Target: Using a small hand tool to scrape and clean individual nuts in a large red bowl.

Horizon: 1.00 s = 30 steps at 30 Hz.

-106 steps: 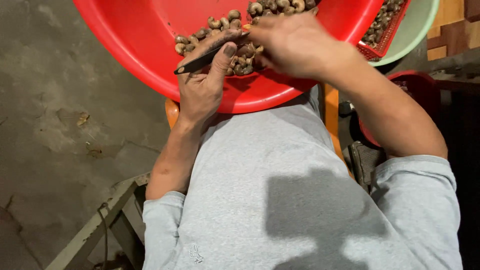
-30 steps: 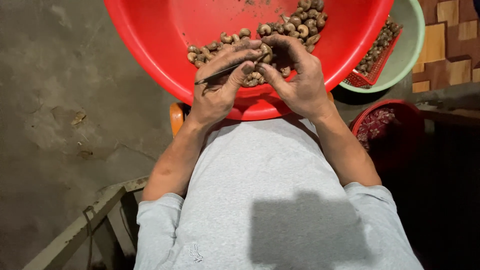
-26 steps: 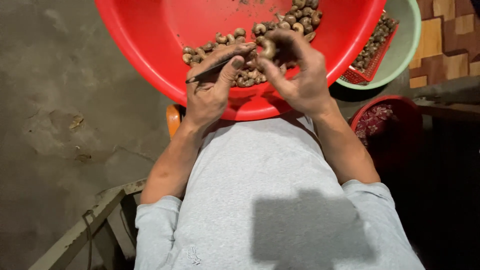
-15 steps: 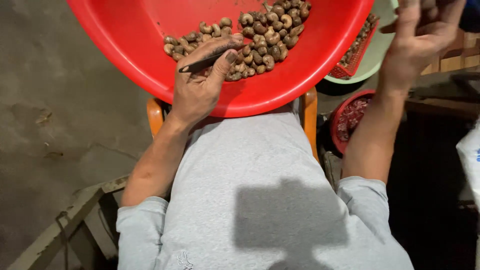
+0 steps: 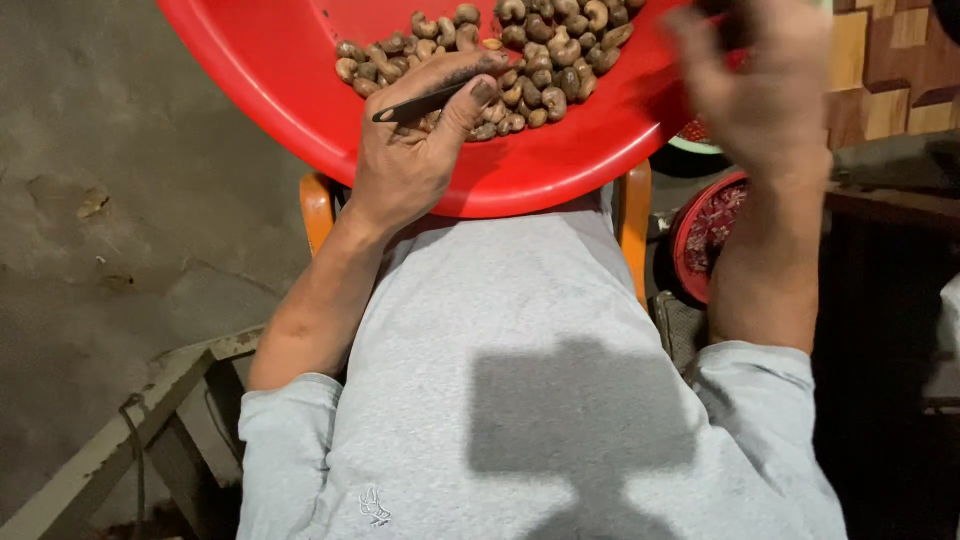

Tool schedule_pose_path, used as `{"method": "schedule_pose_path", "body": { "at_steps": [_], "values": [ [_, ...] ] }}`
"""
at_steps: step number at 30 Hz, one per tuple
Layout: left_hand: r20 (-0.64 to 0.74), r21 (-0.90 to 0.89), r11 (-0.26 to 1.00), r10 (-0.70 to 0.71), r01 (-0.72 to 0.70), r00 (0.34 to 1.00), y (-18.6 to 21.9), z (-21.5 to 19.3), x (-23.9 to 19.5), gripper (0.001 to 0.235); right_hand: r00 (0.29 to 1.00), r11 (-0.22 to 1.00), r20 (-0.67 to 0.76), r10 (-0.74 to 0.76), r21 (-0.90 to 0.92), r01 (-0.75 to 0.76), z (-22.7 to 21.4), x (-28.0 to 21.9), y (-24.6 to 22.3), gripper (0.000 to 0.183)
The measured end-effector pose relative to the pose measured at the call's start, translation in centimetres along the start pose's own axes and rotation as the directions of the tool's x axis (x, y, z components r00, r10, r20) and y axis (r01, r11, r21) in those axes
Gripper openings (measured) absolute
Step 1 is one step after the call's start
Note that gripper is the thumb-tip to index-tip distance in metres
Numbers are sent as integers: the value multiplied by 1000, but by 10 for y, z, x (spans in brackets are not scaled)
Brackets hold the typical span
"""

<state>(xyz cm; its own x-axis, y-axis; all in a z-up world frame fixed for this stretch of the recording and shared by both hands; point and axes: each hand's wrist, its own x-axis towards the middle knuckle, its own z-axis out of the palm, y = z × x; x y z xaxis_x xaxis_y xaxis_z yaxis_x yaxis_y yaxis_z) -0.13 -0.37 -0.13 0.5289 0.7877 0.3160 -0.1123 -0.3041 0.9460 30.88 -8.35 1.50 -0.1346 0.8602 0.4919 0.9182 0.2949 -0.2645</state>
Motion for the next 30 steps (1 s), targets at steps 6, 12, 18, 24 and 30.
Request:
{"method": "schedule_pose_path", "body": {
  "at_steps": [6, 12, 18, 24, 30],
  "values": [
    [-6, 31, 999, -6, 6, 1000, 4, 0, 1, 24, 771, 988, 635, 40, -138, 63, 47, 43, -34, 35],
    [11, 36, 999, -29, 29, 1000, 10, 4, 6, 17, 565, 961, 788, 246, -275, -35, 88, 54, -50, 35],
    [16, 120, 992, -46, 43, 999, 13, 11, 6, 17, 657, 974, 736, 162, -226, 13, 124, 39, -40, 25],
    [-56, 155, 987, 59, -50, 997, 1, 13, 7, 18, 889, 978, 457, 26, 172, -117, 114, 33, -41, 34],
    [-144, 93, 995, 45, -32, 989, 1, 16, 4, 20, 966, 727, 200, 166, 636, -257, 110, 26, -59, 46]
  ]
}}
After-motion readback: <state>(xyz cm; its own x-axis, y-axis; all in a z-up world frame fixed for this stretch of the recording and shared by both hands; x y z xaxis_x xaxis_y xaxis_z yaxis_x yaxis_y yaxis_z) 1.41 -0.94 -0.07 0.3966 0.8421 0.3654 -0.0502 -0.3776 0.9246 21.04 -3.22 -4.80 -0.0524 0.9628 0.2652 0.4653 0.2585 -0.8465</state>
